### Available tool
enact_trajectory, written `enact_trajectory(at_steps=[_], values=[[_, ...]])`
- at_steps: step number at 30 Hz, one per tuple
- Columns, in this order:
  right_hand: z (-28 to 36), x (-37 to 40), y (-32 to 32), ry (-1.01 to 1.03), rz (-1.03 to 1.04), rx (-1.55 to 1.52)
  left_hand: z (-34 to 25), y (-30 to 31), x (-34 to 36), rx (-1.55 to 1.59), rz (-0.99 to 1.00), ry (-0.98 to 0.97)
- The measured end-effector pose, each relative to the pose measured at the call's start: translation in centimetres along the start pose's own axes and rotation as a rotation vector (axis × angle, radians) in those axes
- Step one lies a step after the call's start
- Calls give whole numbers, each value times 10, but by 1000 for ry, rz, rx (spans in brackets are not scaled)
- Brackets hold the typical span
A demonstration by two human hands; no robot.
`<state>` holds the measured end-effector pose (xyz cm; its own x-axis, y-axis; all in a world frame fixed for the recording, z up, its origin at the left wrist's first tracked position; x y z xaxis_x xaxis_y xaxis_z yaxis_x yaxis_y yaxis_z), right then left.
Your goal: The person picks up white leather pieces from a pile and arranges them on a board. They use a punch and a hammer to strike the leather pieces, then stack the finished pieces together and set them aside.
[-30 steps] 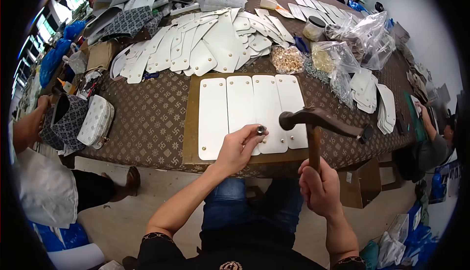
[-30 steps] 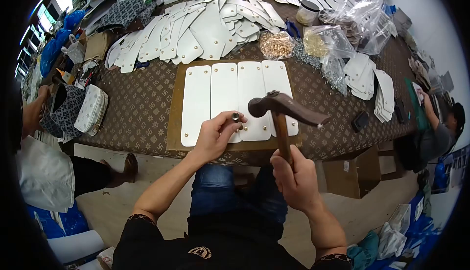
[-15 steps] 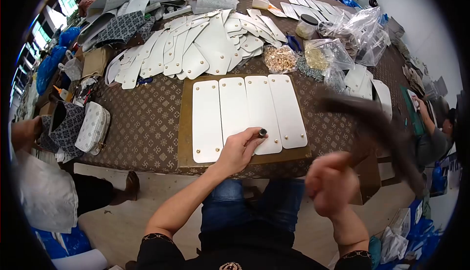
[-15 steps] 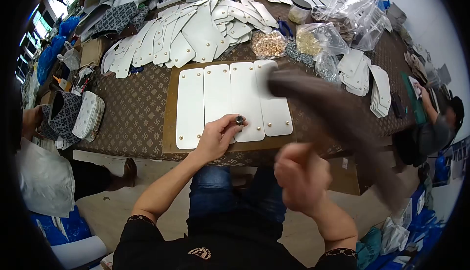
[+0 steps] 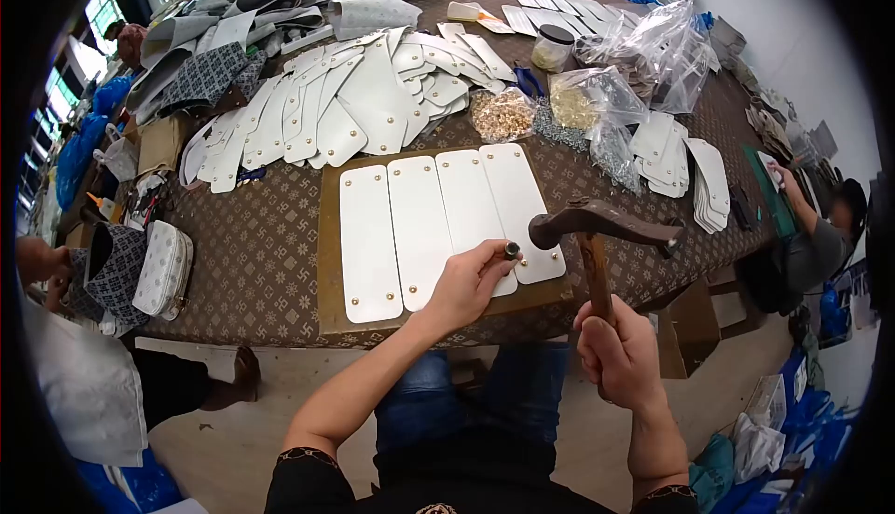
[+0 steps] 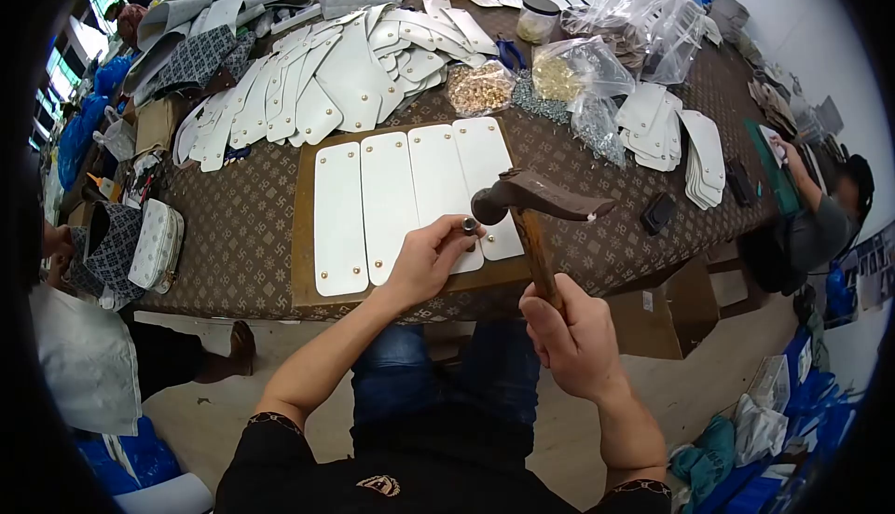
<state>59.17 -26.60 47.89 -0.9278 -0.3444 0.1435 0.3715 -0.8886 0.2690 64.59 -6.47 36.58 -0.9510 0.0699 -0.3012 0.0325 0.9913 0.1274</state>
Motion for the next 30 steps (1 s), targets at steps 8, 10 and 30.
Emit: enact_trajectory(at_steps=[8, 10, 30], values=[[42, 4, 3, 496, -150, -37, 1, -1, 0, -15, 10, 1], [-23, -26, -11, -13, 165, 522, -11, 3, -4, -63, 25, 50], [67, 14, 45, 818, -217, -420, 8, -26, -24, -14, 38, -64]])
Point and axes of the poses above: each hand's wrist, its own x-axis away from the middle knuckle, its own y-axis out of the back of the hand, z = x × y, the point moved 7 cm from there along -x, towards the middle knuckle, and after that the axes turned 4 degrees about x, right-handed, at the moved point
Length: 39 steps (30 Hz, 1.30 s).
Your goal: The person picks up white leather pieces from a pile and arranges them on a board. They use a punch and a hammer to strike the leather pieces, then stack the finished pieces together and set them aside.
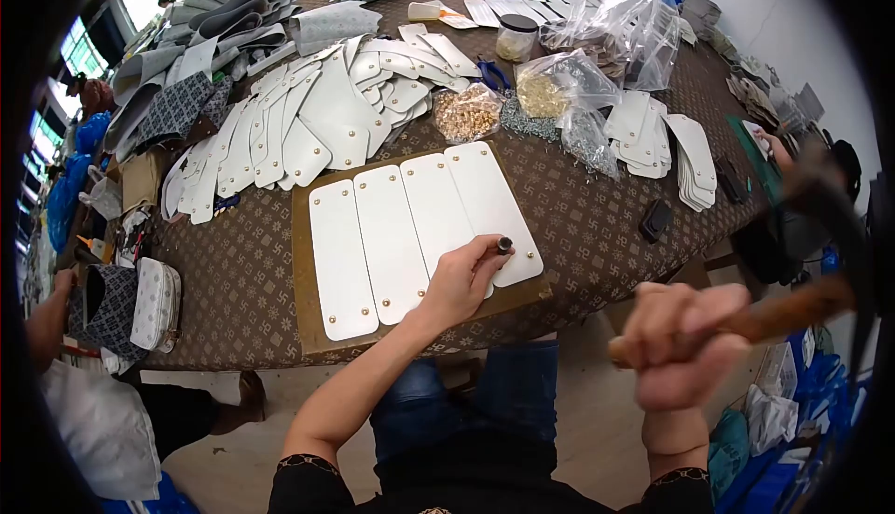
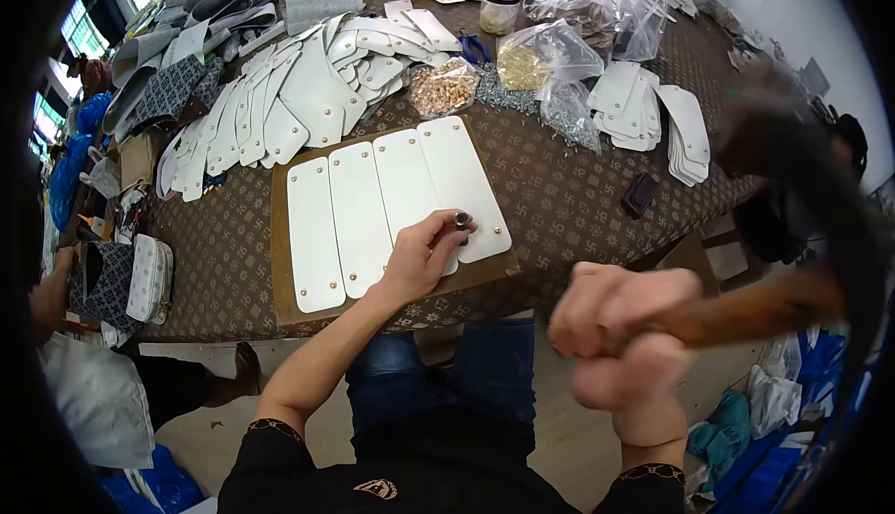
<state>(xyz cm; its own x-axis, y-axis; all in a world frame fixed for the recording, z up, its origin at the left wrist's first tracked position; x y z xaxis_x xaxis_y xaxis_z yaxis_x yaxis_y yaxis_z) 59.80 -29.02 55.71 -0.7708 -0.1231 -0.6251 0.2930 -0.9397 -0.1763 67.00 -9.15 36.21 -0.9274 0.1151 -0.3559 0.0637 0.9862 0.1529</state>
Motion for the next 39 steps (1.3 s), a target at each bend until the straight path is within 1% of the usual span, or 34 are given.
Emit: enact_trajectory(at_steps=[1, 2, 3, 4, 5, 6, 7, 8, 10, 11, 13, 15, 17, 18, 20, 21, 23, 24, 26, 27, 29, 30, 31, 32, 33, 34, 36, 37, 38, 39], values=[[-32, 9, -1, -255, 152, 385, -4, 2, -3, -2, -9, -8], [-67, 23, 10, -508, 309, 771, -6, 2, -3, -69, 14, 34], [-108, 42, 20, -704, 504, 855, -7, 2, 0, -138, 47, 86], [-102, 54, 15, -708, 484, 850, -9, 4, 4, -142, 67, 84], [-97, 52, 19, -735, 399, 745, -10, 5, -5, -108, 29, 55], [-92, 61, 21, -802, 295, 618, -10, 3, -1, -72, 24, 62], [-86, 63, 22, -846, 119, 467, -7, 1, -1, -43, 4, 72], [-87, 62, 26, -847, 105, 467, -7, -3, -7, -41, 17, 71], [-79, 64, 41, -810, -73, 324, -13, -11, -13, 66, 1, 92], [-77, 62, 45, -791, -87, 329, -11, -19, -19, 71, 8, 84], [-80, 64, 50, -811, -93, 339, -6, -32, -29, 135, 12, 29], [-79, 66, 54, -841, -100, 347, 1, -39, -34, 106, 44, 48], [-73, 63, 51, -879, 1, 451, 5, -44, -36, 72, 78, 77], [-66, 58, 50, -885, -8, 448, 3, -44, -36, 62, 87, 67], [-41, 36, 40, -830, 37, 449, 4, -44, -35, 50, 97, 62], [-22, 25, 36, -740, 25, 466, 4, -44, -35, 49, 92, 36], [13, 9, 33, -422, -39, 382, 4, -44, -34, 50, 86, 16], [24, 1, 30, -214, -72, 220, 3, -44, -35, 40, 84, 5], [7, -1, 28, 84, -39, 32, 3, -43, -34, 28, 80, -7], [-27, 21, 37, -156, -88, 206, 3, -43, -34, 34, 80, -10], [-100, 43, 58, -657, 411, 929, -4, -40, -36, 37, 55, -34], [-94, 57, 50, -660, 388, 919, -4, -40, -27, 0, 126, 41], [-86, 59, 49, -686, 305, 862, -4, -40, -34, -31, 148, 82], [-83, 52, 50, -710, 230, 801, -3, -41, -33, -14, 103, 17], [-81, 55, 52, -802, 122, 676, -1, -43, -26, -11, 108, 20], [-84, 52, 55, -790, 116, 678, 0, -42, -29, 19, 80, 3], [-95, 50, 78, -779, -17, 779, -3, -40, -31, 51, 56, -30], [-102, 47, 85, -759, -21, 782, -2, -37, -29, 103, 47, 14], [-109, 43, 94, -709, 70, 1077, 0, -33, -28, 153, 37, 56], [-117, 37, 102, -642, 162, 1371, -3, -27, -26, 145, 28, 30]])
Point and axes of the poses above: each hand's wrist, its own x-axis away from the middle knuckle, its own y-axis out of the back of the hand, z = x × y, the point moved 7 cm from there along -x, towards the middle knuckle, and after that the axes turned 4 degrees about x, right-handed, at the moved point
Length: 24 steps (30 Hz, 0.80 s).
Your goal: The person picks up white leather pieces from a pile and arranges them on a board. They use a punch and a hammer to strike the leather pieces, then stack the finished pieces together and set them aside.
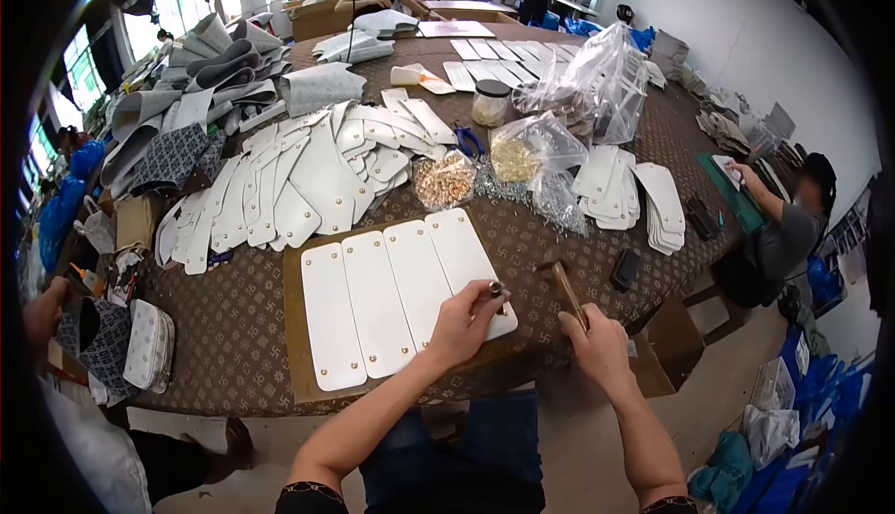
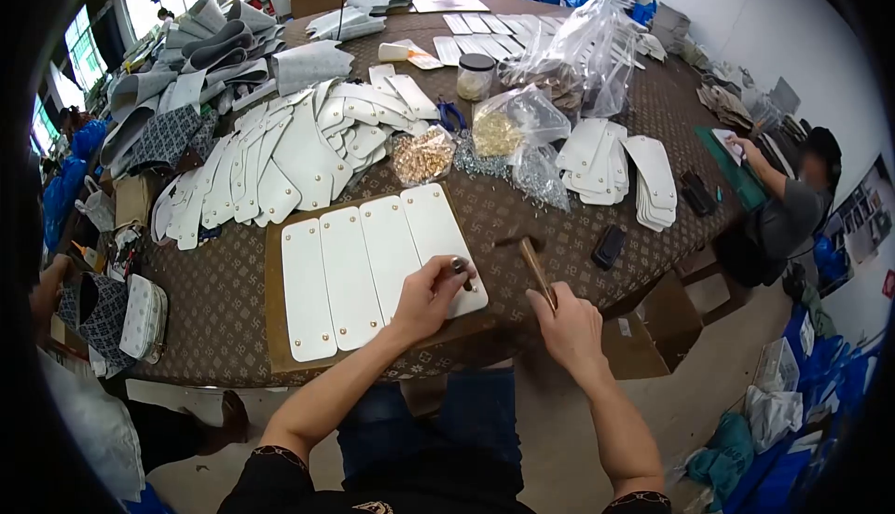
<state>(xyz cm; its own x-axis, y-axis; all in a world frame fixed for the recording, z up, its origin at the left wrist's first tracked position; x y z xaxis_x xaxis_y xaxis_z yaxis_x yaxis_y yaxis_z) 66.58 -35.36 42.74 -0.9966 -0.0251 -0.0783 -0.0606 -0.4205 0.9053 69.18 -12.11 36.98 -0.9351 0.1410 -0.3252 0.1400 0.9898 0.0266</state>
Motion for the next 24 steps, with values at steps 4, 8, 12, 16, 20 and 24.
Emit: enact_trajectory(at_steps=[4, 8, 12, 16, 20, 24], values=[[-42, -24, -31, -67, -59, 260, 2, 55, 28, 197, -202, 72], [-33, -36, -32, -173, 32, 299, -12, 140, 92, 145, -494, 274], [32, -32, -40, 257, -182, -116, -38, 208, 150, -539, -734, 312], [82, -17, -115, 354, -75, 27, -61, 211, 158, -825, -625, 365], [100, -8, -126, 337, -129, 164, -56, 194, 159, -824, -542, 454], [89, -31, -97, 215, 14, 33, -49, 197, 163, -737, -539, 476]])
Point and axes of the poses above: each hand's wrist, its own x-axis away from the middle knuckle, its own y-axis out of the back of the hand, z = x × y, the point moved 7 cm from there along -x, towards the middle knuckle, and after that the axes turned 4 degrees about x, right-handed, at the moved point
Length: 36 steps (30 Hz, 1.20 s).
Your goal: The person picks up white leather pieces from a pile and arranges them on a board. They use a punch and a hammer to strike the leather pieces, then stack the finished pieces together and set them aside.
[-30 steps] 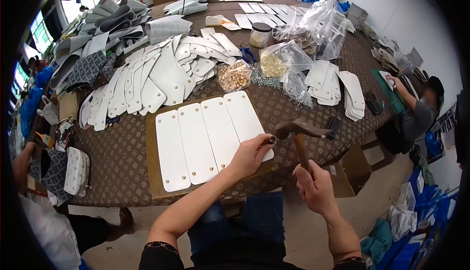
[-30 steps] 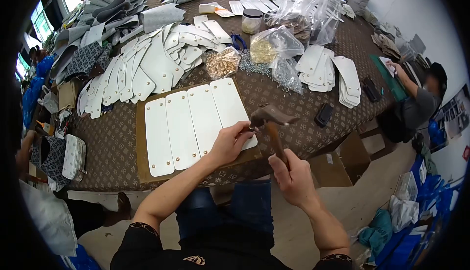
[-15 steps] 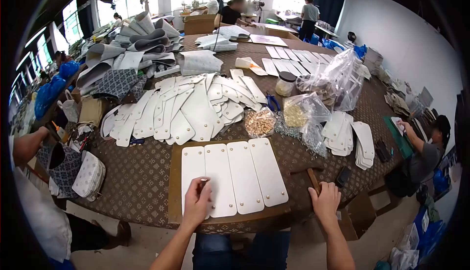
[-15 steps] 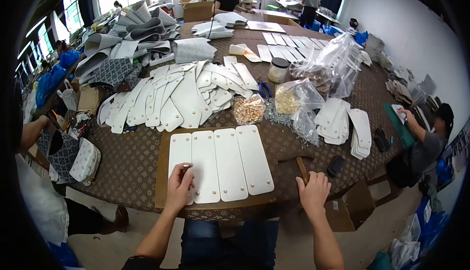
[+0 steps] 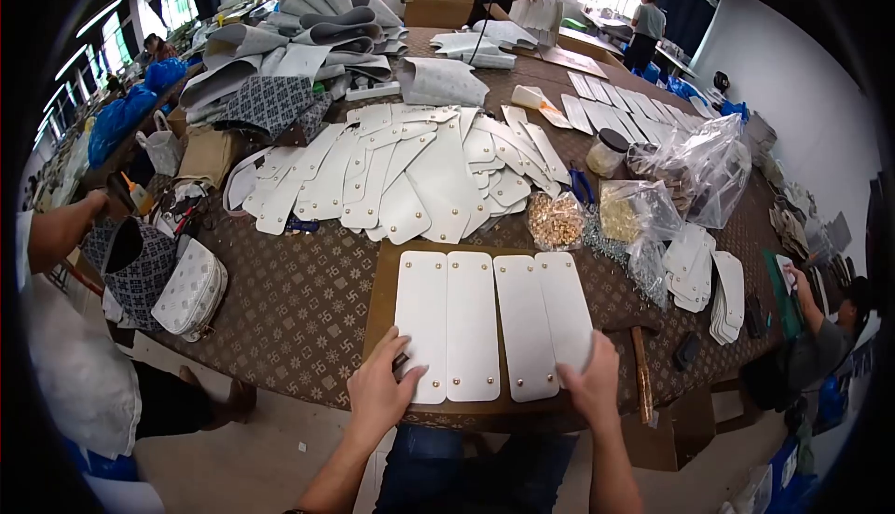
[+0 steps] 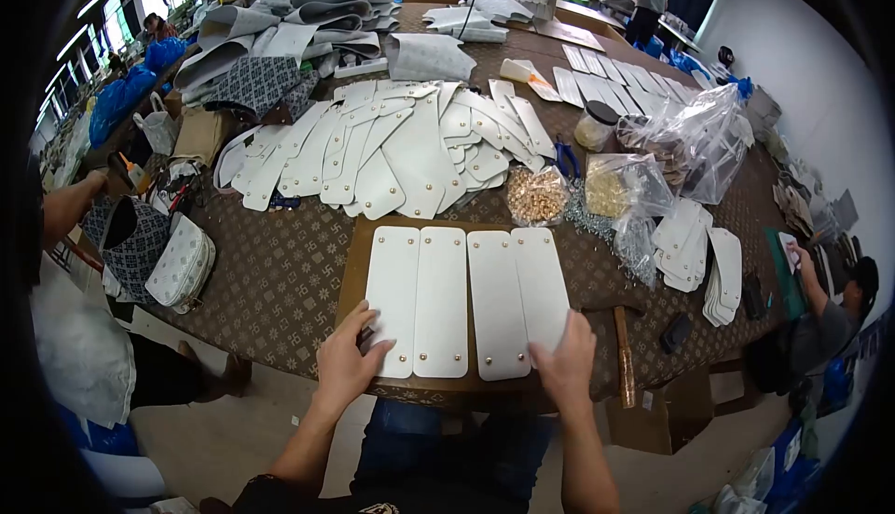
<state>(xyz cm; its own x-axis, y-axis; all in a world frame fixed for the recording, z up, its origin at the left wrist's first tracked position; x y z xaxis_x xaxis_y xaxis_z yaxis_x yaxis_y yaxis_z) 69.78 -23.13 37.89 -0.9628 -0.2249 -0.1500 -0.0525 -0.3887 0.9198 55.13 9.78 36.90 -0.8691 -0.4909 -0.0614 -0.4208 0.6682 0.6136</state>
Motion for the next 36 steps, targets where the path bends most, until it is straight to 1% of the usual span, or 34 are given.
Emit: enact_trajectory(at_steps=[1, 2, 4, 5, 6, 8, 9, 12, 14, 15, 16, 17, 18, 19, 21, 22, 24, 25, 27, 28, 30, 31, 32, 33, 34, 36], values=[[-4, -7, 10, -8, -41, -18, 0, 1, -1, 8, -15, -28], [-9, -13, 16, -10, -35, -12, -1, 2, -2, 18, -36, -58], [-27, -19, 12, -192, 111, -565, -5, 2, -1, 32, -10, -41], [-27, -17, 16, -235, 83, -727, -5, 2, -1, 41, 12, -33], [-21, -17, 21, -237, 86, -719, -4, 2, -1, 47, 14, -28], [-2, -14, 21, -352, 145, -1321, -1, 0, -1, 139, 53, -25], [6, -12, 20, -387, 189, -1354, -1, 0, -1, 144, 61, -25], [8, -5, -18, -396, 299, -1168, 7, -3, -4, 236, 89, -12], [5, -2, -32, -235, 294, -645, 16, -6, -5, 354, 35, -106], [15, -1, -28, -179, 204, -471, 16, -4, -4, 355, 35, -104], [20, 0, -32, -176, 204, -470, 20, -9, -5, 523, 130, 35], [29, -1, -31, -49, 136, -238, 23, -16, -3, 688, 228, 176], [42, 2, -29, 74, 67, -6, 20, -14, -2, 687, 232, 175], [48, 3, -29, 70, 63, -4, 17, -17, -2, 701, 261, 206], [56, 1, -30, -16, 130, 89, 11, -23, -2, 721, 296, 233], [55, -1, -32, -22, 128, 92, 7, -25, -2, 746, 309, 223], [51, -4, -40, -104, 146, -161, 5, -31, -1, 772, 327, 211], [55, -7, -38, -106, 143, -160, 5, -36, -1, 807, 341, 207], [60, -7, -46, -199, 320, -480, 7, -39, -1, 846, 357, 204], [65, -8, -41, -202, 320, -479, 8, -39, -1, 828, 372, 209], [73, -8, -41, -293, 389, -715, 7, -34, -1, 810, 386, 214], [65, -8, -45, -293, 391, -713, 5, -32, -1, 811, 396, 211], [50, -13, -47, -272, 296, -770, 4, -31, -1, 812, 405, 209], [52, -16, -39, -251, 202, -826, 3, -30, 0, 814, 403, 212], [54, -16, -23, -282, 123, -808, 3, -29, 0, 818, 398, 213], [51, -21, -11, -290, 50, -982, 5, -30, 1, 821, 393, 218]])
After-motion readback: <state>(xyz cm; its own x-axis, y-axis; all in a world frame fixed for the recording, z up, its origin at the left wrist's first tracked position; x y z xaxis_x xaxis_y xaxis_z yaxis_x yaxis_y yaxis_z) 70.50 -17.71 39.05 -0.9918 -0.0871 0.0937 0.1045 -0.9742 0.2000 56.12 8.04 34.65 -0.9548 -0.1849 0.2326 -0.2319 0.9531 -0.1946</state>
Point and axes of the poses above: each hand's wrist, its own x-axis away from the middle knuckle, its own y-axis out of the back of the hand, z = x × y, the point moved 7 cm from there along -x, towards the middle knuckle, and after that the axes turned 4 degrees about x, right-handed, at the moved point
